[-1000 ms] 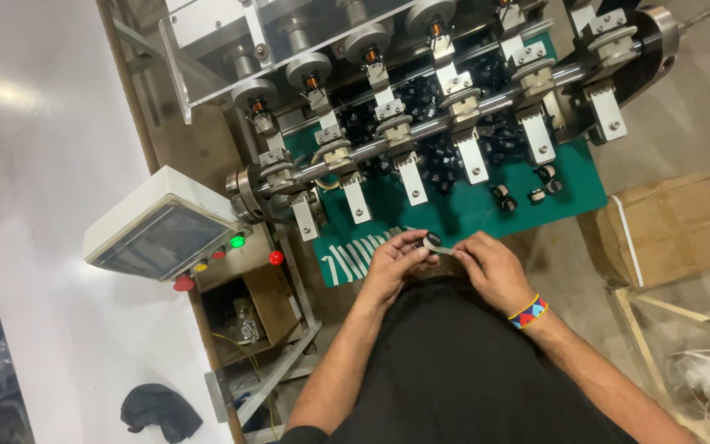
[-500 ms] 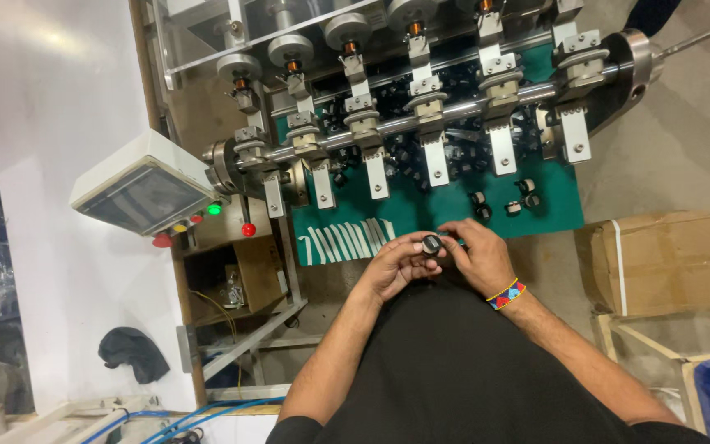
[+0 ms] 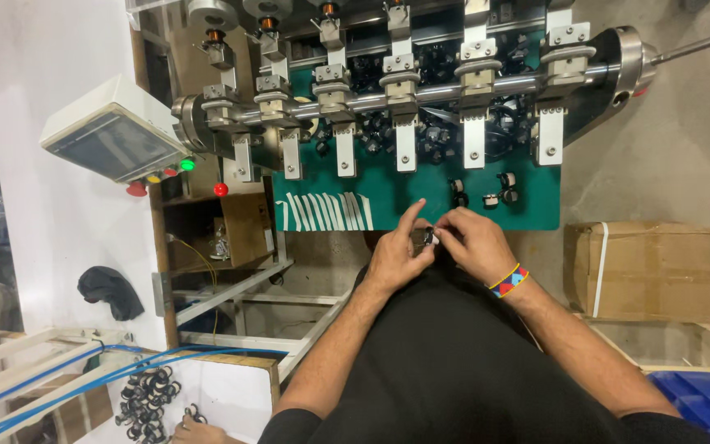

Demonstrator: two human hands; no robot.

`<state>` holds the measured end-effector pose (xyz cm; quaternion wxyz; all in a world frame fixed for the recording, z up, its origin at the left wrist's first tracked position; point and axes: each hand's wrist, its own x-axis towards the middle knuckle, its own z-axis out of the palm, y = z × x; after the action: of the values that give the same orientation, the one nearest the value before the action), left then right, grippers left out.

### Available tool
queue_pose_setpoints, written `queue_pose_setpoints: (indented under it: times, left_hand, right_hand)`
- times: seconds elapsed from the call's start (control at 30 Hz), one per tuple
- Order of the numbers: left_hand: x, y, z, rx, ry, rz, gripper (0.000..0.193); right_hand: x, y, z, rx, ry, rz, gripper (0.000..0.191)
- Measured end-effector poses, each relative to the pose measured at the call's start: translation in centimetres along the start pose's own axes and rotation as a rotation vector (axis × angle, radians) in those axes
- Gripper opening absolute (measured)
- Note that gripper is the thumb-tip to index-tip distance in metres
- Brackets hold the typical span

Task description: The person picks up small black coil bobbins from a pile and from the machine bed and seats them onto the stations of a multi-spindle winding machine, occasionally trimming or adjusting parts with scissors and handling a roll of tape while arranging finished pieces on the green work surface.

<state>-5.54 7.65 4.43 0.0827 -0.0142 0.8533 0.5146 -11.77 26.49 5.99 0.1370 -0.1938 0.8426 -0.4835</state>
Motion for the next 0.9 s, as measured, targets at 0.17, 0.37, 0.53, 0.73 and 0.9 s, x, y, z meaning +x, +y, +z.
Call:
queue_pose_setpoints:
  times: [0.17, 0.37, 0.53, 0.73, 0.9]
  left_hand:
    - [0.4, -3.9, 2.9, -0.184, 0.123, -0.234, 0.075]
    - [3.3, -9.7, 4.9, -0.516, -0.311, -0.671, 0.089]
    - [8.6, -11.3, 1.6, 0.52, -0.007, -0.142, 0.102]
    - [14.8, -11.4, -2.2, 0.663, -0.05, -0.123, 0.123]
    - [16.6, -13.3, -1.7, 0.744, 0.134, 0.16, 0.109]
  right_hand:
    - [-2.4, -0.5, 0.9, -0.202, 0.051, -0.203, 0.032]
    - [-3.2, 6.7, 3.5, -0.413, -0.082, 0.076, 0.024]
    - [-1.0, 13.5, 4.4, -0.419, 0.051, 0.428, 0.025]
    - [-0.9, 14.1, 7.2, -0.112, 0.276, 0.581, 0.032]
    - [-6.0, 12.6, 9.9, -0.275, -0.068, 0.705, 0.033]
